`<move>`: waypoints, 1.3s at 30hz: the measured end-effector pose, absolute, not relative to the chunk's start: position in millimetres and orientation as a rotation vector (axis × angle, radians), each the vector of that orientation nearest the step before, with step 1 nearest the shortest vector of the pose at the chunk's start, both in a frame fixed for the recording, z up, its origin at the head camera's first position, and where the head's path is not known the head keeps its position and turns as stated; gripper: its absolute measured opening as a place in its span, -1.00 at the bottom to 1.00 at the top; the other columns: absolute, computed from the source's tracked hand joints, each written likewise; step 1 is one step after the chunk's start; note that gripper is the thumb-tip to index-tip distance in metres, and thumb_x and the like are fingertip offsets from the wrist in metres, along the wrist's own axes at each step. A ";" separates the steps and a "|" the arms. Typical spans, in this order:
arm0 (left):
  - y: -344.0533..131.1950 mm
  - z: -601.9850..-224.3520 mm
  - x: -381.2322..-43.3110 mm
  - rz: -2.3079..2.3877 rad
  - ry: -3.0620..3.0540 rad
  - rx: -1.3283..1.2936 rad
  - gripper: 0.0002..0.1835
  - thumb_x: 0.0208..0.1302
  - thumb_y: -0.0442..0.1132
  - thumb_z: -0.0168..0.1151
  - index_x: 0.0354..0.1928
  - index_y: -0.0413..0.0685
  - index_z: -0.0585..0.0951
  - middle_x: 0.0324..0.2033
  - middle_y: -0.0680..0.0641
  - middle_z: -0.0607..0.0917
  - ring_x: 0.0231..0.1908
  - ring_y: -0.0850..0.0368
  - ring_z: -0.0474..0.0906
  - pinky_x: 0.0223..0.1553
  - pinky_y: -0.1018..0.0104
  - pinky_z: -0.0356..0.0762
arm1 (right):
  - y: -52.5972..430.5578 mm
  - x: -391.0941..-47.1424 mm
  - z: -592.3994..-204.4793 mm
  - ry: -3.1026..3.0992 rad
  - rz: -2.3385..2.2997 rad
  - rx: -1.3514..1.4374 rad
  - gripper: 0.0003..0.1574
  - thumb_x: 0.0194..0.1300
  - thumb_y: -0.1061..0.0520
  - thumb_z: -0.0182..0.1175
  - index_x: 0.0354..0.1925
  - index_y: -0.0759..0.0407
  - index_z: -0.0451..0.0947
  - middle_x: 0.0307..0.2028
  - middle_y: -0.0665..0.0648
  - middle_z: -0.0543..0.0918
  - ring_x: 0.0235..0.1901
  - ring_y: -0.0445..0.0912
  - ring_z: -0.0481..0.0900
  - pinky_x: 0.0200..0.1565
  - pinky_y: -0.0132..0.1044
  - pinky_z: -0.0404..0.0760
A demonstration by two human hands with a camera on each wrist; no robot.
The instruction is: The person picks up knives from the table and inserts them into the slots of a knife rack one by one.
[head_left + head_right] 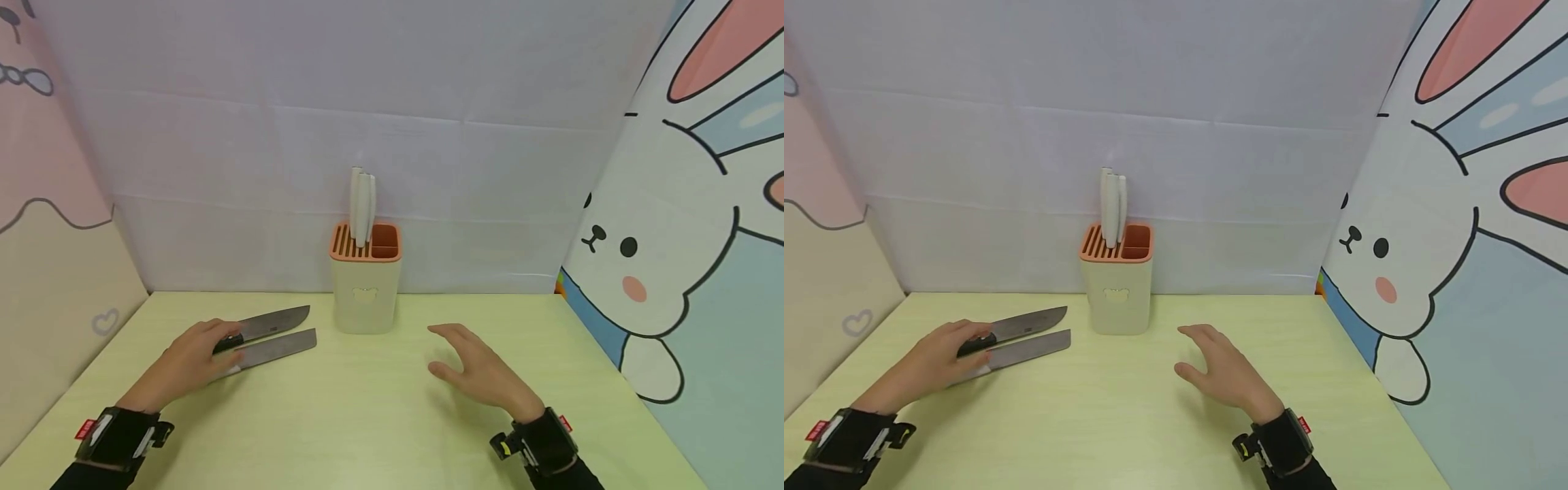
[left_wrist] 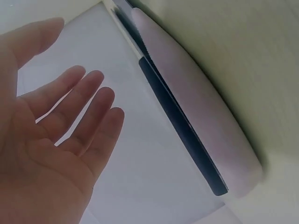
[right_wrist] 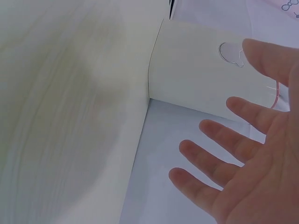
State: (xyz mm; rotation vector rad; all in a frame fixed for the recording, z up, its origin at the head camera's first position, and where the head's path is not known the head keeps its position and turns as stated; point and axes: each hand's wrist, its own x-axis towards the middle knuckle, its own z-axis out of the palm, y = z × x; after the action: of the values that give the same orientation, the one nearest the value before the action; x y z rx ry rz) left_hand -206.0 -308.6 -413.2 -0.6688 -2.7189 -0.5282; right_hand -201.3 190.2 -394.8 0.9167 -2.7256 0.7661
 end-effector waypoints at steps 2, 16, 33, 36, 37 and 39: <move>-310.2 -416.0 -204.6 -0.524 -2.751 -0.647 -0.48 0.29 0.05 0.25 0.19 -0.06 0.47 0.04 -0.13 0.55 0.05 -0.17 0.42 -0.05 -0.15 0.46 | 188.7 -200.4 -394.8 -2.729 0.774 0.920 -0.29 0.34 -0.21 0.17 0.36 -0.14 0.21 0.24 -0.07 0.32 0.23 -0.16 0.26 0.17 -0.04 0.40; -320.8 -429.8 -205.9 -0.416 -2.849 -0.619 -0.59 0.11 -0.05 0.42 -0.07 -0.09 0.58 -0.17 -0.07 0.60 -0.14 -0.12 0.52 -0.14 -0.05 0.51 | 183.3 -199.7 -396.7 -2.743 0.765 0.931 -0.27 0.33 -0.19 0.18 0.37 -0.15 0.19 0.25 -0.08 0.31 0.24 -0.18 0.24 0.18 -0.06 0.38; -324.4 -428.7 -206.2 -0.448 -2.888 -0.679 -0.83 0.13 -0.16 0.40 -0.26 0.05 0.62 -0.37 0.11 0.54 -0.39 0.22 0.43 -0.37 0.20 0.47 | 184.6 -199.7 -398.9 -2.735 0.763 0.946 -0.30 0.34 -0.14 0.18 0.36 -0.11 0.22 0.25 -0.05 0.33 0.23 -0.12 0.28 0.16 -0.03 0.40; -324.4 -427.4 -206.7 -0.439 -2.900 -0.685 -0.83 0.10 -0.19 0.42 -0.27 0.06 0.62 -0.39 0.11 0.55 -0.40 0.22 0.43 -0.38 0.23 0.46 | 186.0 -200.0 -400.5 -2.752 0.763 0.937 -0.31 0.35 -0.15 0.17 0.36 -0.12 0.21 0.25 -0.06 0.32 0.23 -0.14 0.27 0.16 -0.05 0.40; -325.0 -427.1 -206.8 -0.438 -2.906 -0.685 -0.82 0.10 -0.20 0.42 -0.27 0.06 0.62 -0.40 0.12 0.54 -0.41 0.22 0.43 -0.39 0.24 0.45 | 186.2 -200.1 -400.7 -2.761 0.762 0.933 -0.31 0.35 -0.16 0.16 0.36 -0.13 0.21 0.25 -0.07 0.32 0.23 -0.15 0.26 0.17 -0.05 0.39; -326.2 -426.8 -207.1 -0.432 -2.914 -0.687 -0.83 0.10 -0.20 0.42 -0.28 0.07 0.61 -0.40 0.12 0.54 -0.42 0.23 0.41 -0.40 0.26 0.43 | 186.5 -200.5 -400.9 -2.773 0.767 0.929 -0.31 0.36 -0.17 0.16 0.36 -0.14 0.21 0.26 -0.07 0.31 0.24 -0.15 0.25 0.17 -0.05 0.38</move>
State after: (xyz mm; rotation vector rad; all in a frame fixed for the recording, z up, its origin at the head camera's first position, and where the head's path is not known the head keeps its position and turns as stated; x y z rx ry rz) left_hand -207.1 -326.2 -426.8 -0.6872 -2.9143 -0.4323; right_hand -200.5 186.5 -400.9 0.9295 -2.7730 0.7671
